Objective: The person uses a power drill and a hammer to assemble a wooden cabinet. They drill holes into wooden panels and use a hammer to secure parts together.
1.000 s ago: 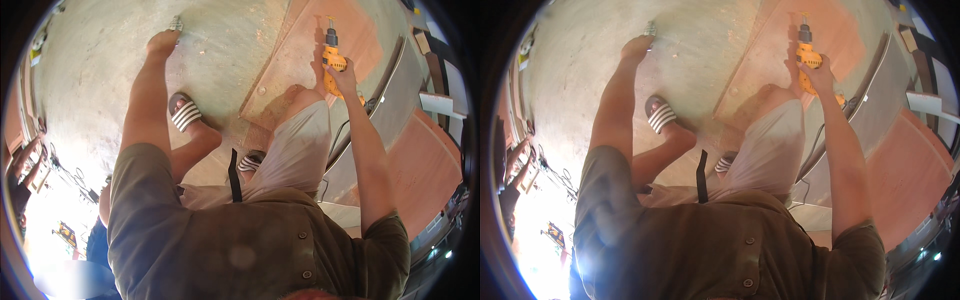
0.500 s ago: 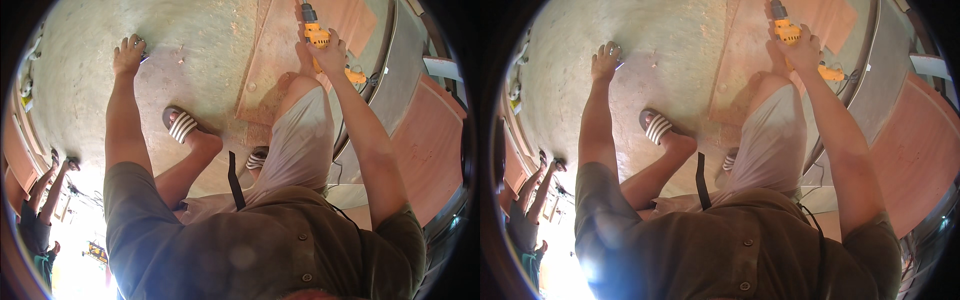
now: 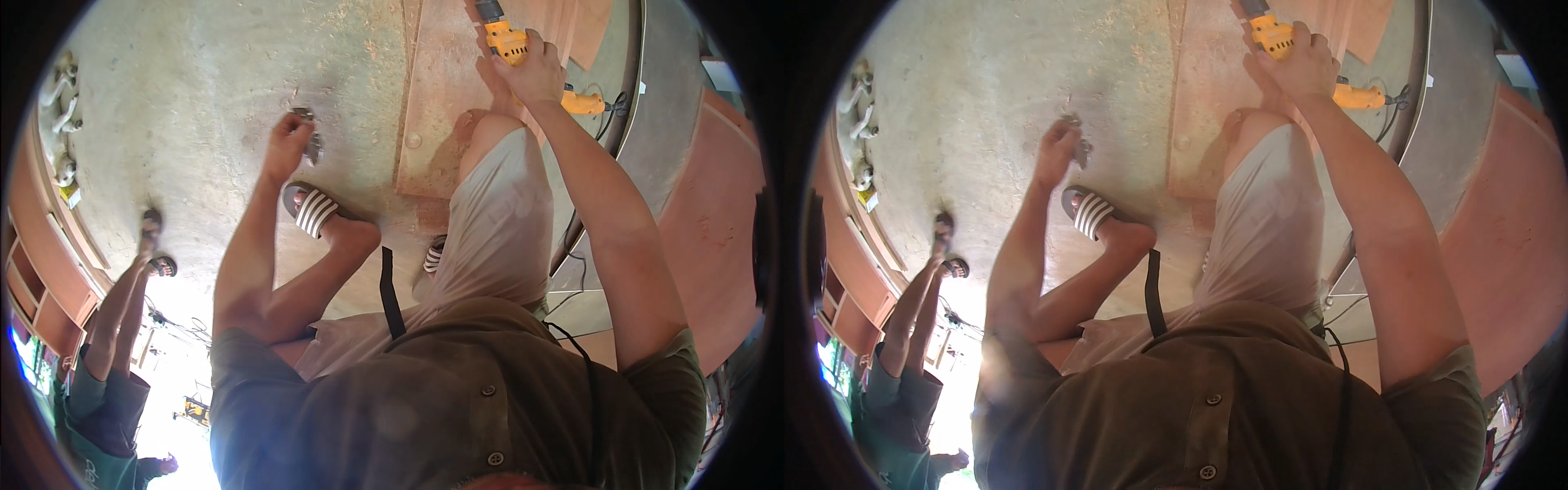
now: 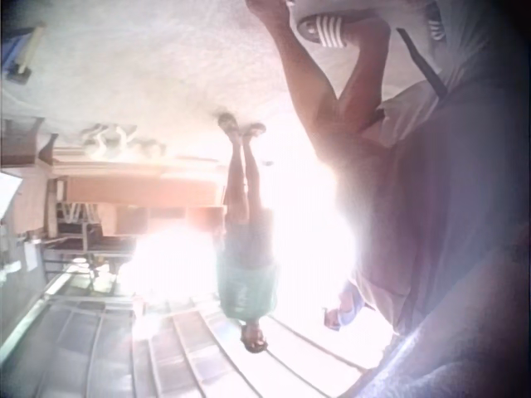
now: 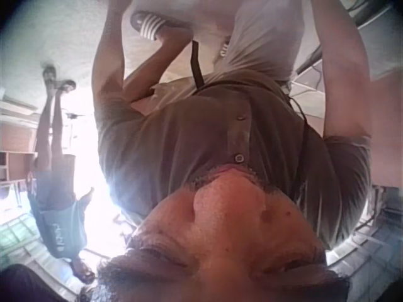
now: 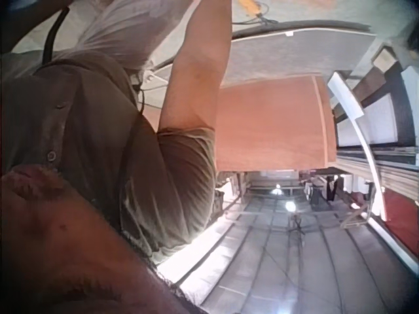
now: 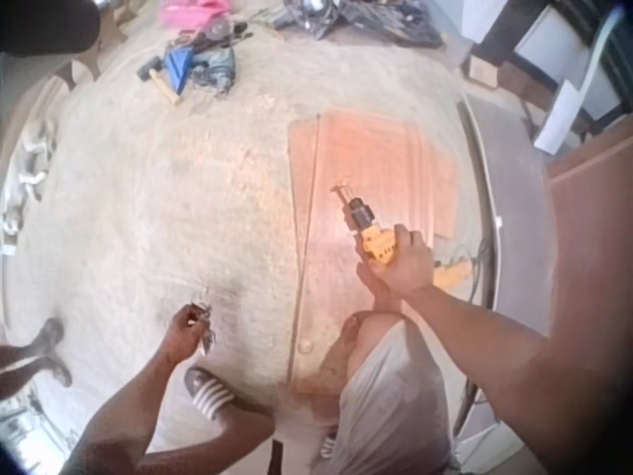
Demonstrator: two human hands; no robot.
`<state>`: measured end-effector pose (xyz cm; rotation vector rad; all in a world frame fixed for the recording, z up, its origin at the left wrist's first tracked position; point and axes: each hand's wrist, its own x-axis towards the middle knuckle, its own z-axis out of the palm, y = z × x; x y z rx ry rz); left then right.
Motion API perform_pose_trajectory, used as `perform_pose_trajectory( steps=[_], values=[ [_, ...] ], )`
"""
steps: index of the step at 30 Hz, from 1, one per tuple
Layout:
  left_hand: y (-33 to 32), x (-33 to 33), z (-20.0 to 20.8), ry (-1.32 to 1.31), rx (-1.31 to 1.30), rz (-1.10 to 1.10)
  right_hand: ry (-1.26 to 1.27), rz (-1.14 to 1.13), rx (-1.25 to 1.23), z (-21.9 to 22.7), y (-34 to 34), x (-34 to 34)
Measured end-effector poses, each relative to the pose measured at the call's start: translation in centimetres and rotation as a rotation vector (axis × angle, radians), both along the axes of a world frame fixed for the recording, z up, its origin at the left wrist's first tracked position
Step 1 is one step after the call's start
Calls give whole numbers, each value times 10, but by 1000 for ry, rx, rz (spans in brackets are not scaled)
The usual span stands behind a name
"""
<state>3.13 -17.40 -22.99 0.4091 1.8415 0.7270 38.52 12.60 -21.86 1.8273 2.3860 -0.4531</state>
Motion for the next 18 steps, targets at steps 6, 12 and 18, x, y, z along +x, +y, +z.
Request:
perform_pose_trajectory(
  steps=[6,12,18],
  values=[
    [22,88,20,-323,-121,110,-26,-4,-27,7,-1,-4],
    [23,140,4,215,179,-479,-17,4,-6,7,-1,-4],
    [37,146,-8,638,360,-816,-8,0,-7,3,0,-2]
  ],
)
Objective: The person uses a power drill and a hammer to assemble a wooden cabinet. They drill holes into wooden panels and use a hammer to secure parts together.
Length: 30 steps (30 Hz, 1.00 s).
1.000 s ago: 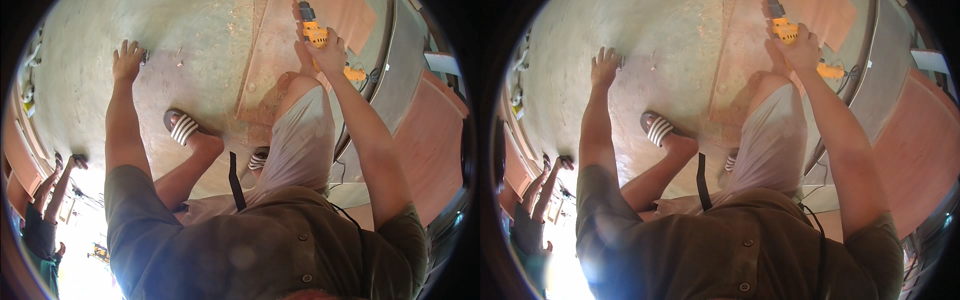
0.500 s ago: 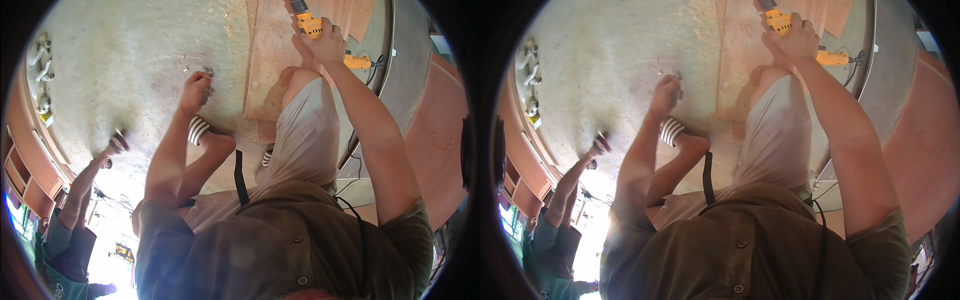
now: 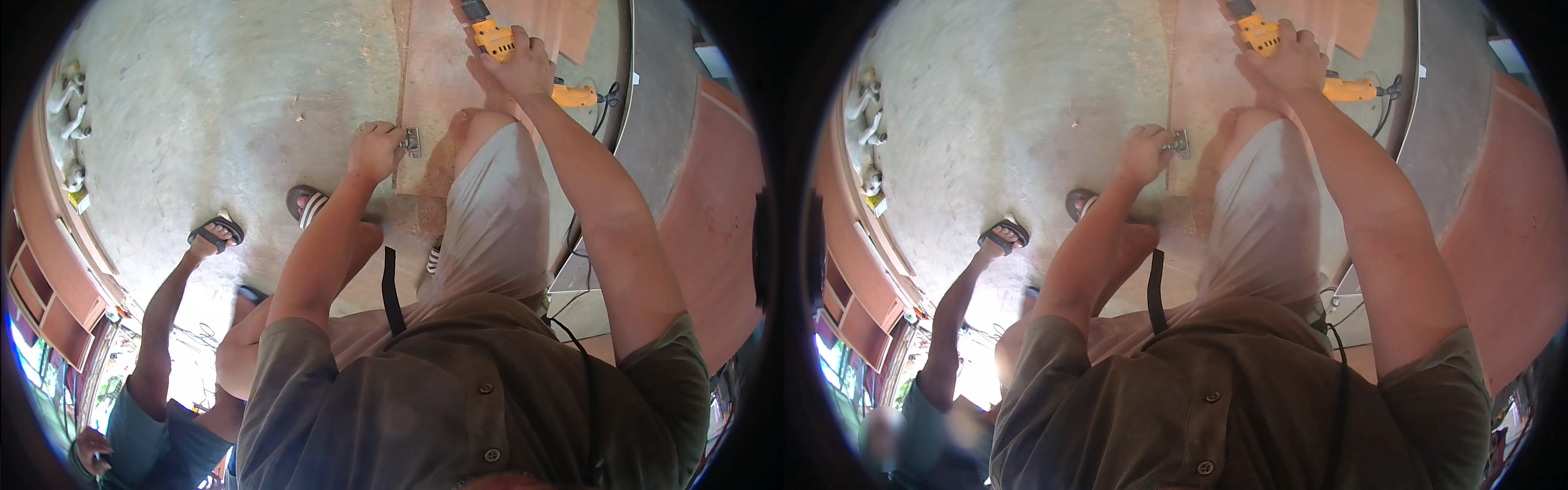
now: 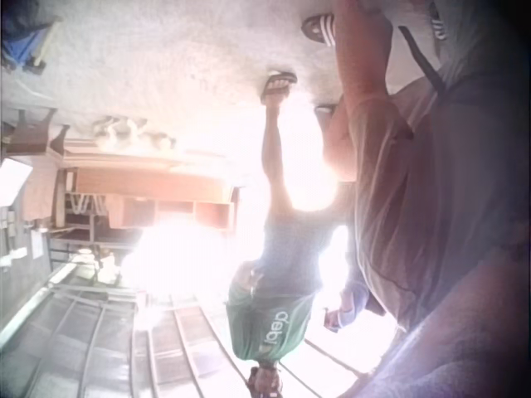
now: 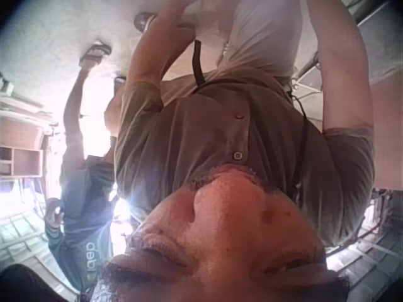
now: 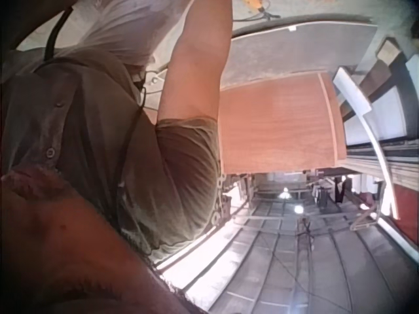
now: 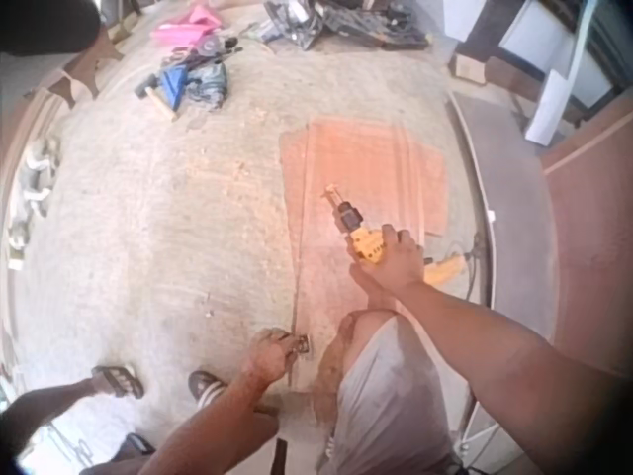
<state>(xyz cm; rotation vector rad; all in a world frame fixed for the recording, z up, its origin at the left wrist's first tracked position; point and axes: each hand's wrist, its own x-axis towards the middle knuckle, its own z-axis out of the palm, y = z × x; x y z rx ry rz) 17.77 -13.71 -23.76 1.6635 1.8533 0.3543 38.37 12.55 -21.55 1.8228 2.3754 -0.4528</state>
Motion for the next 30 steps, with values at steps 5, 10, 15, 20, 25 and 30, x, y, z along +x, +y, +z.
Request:
perform_pose_trajectory(
  steps=[5,10,15,20,25,30],
  values=[
    [13,0,10,151,-110,-204,-15,14,23,-3,0,0],
    [27,5,20,166,-224,-227,13,14,30,0,-1,0],
    [47,13,29,125,-409,-132,4,19,6,-3,1,3],
    [68,23,38,231,-681,4,-13,22,45,-2,3,-1],
    [76,21,38,259,-834,89,47,-49,-102,31,1,-10],
    [73,14,31,225,-864,133,84,-89,-64,60,-4,-22]
  ],
)
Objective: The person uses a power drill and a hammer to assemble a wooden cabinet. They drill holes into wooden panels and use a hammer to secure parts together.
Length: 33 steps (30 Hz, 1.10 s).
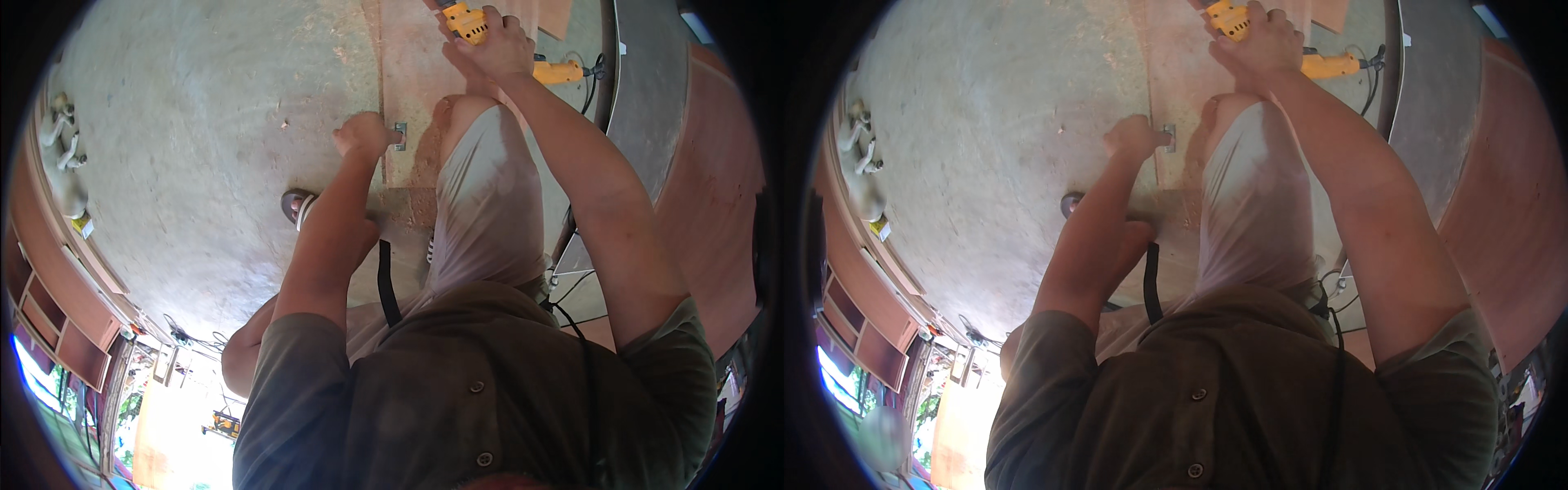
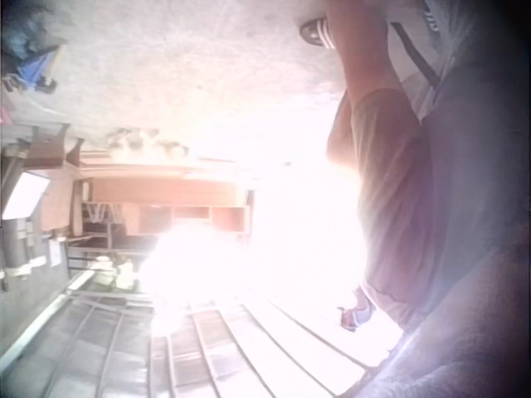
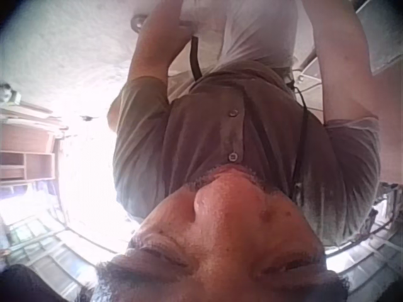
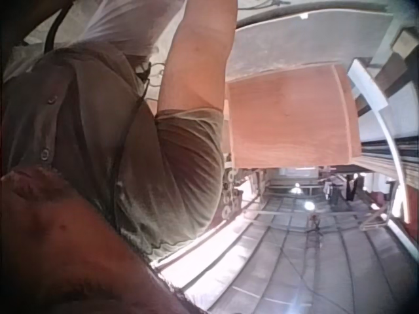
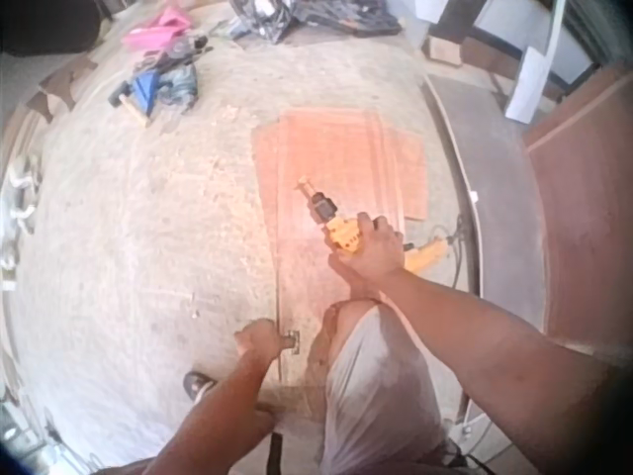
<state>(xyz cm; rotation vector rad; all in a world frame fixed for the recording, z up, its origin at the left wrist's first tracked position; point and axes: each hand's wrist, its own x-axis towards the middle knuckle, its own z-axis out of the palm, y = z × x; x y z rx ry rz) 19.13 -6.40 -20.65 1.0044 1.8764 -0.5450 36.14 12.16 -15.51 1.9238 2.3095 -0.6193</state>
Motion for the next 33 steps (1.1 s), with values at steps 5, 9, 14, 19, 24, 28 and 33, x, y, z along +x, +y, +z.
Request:
perform_pose_trajectory(
  steps=[5,9,14,19,24,28,33],
  values=[
    [-4,-1,-4,-20,-7,85,-24,-24,-27,8,-4,-6],
    [-2,-4,-4,-67,-4,44,-51,-32,-38,8,-2,-8],
    [3,-5,-6,-87,-10,3,-73,-3,-10,-6,0,-4],
    [3,-5,-5,-77,-13,10,-59,67,86,-27,0,5],
    [5,-5,0,-72,-26,20,-68,69,51,-33,4,8],
    [5,-3,2,-52,-19,26,-74,56,24,-32,5,8],
    [5,-2,1,-44,-37,22,-59,52,45,-33,3,8]
  ],
)
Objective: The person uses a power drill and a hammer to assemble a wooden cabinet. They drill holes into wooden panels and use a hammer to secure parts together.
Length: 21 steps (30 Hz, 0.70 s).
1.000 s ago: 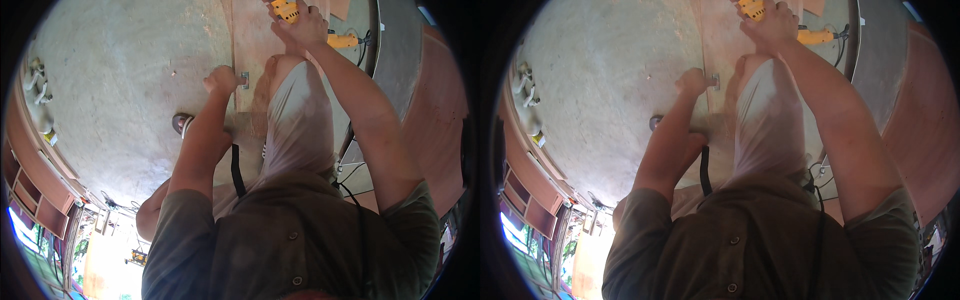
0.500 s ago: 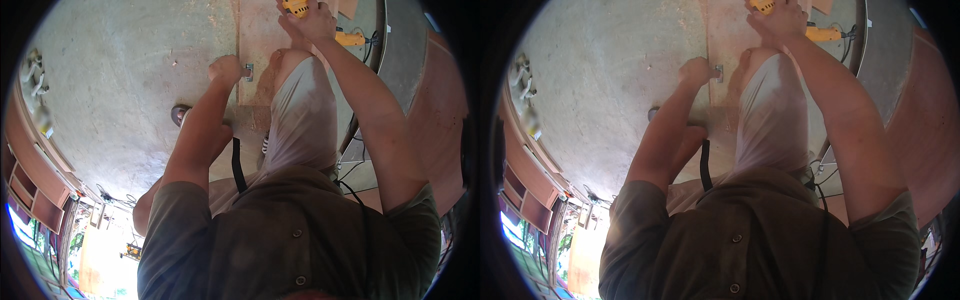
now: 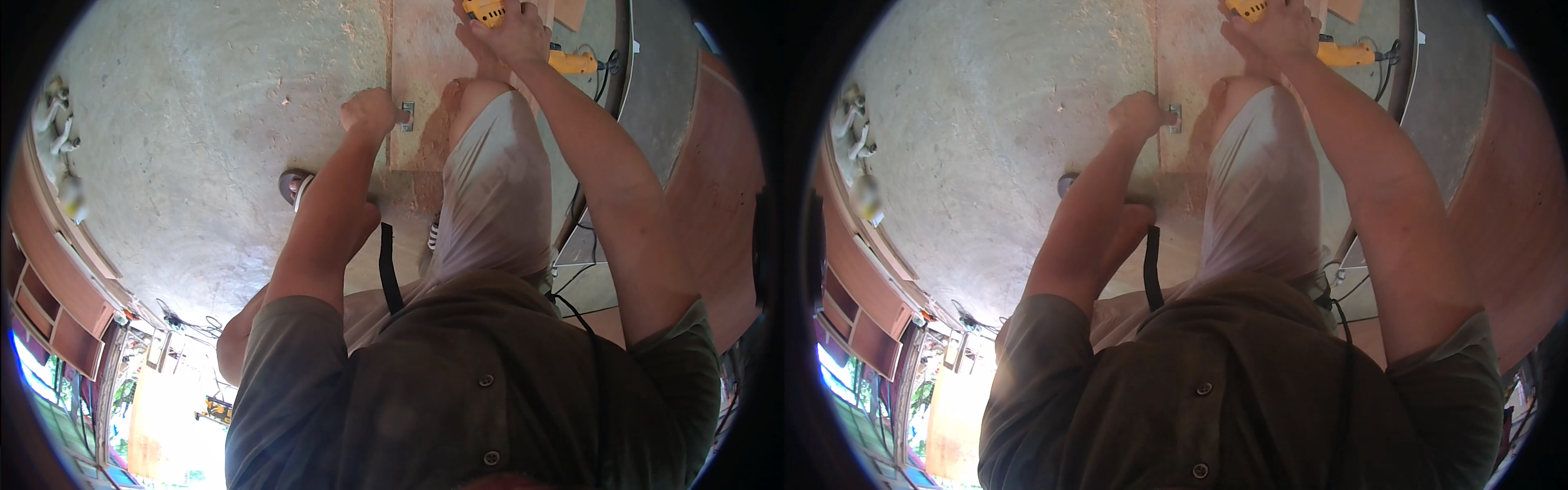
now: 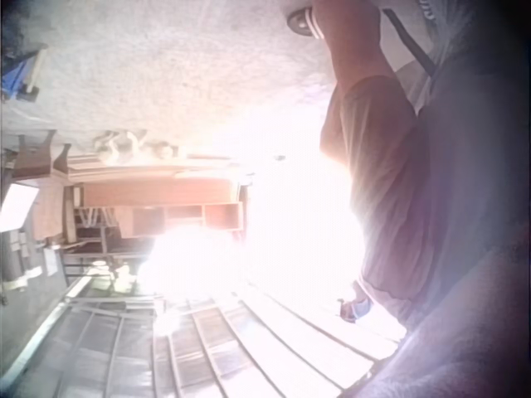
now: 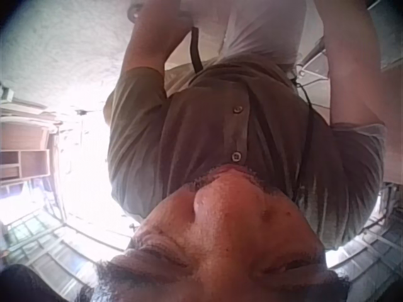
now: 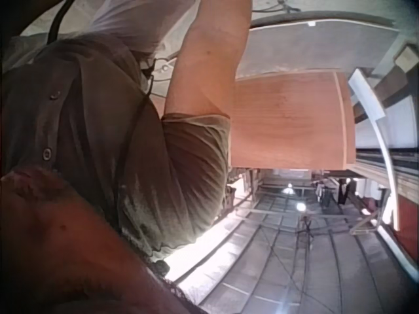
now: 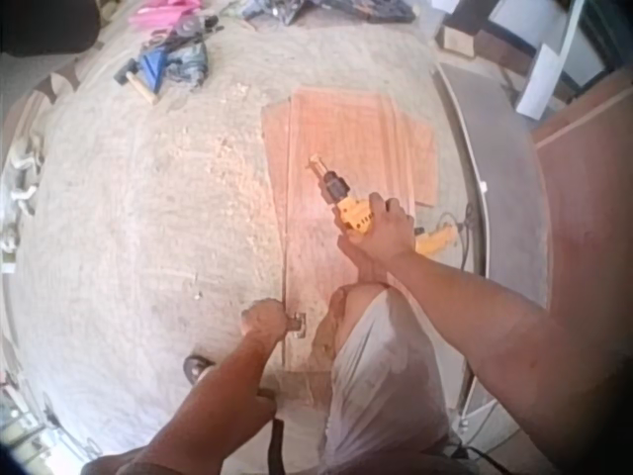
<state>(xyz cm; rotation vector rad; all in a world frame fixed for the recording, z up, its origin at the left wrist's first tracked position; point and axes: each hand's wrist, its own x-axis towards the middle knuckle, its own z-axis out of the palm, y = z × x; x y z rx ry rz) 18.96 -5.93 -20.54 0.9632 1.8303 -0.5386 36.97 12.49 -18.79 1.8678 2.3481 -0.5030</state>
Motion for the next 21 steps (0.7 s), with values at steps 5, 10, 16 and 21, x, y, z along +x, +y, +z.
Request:
perform_pose_trajectory(
  steps=[5,10,16,21],
  values=[
    [-2,1,-2,19,31,-2,-1,-8,-11,0,1,-1],
    [-4,5,-1,51,29,-5,-20,-11,-9,-6,2,2],
    [-10,10,-2,146,121,-27,-96,46,41,-10,-3,4],
    [-11,1,-15,102,140,-158,5,-27,105,-1,-8,0]
  ],
)
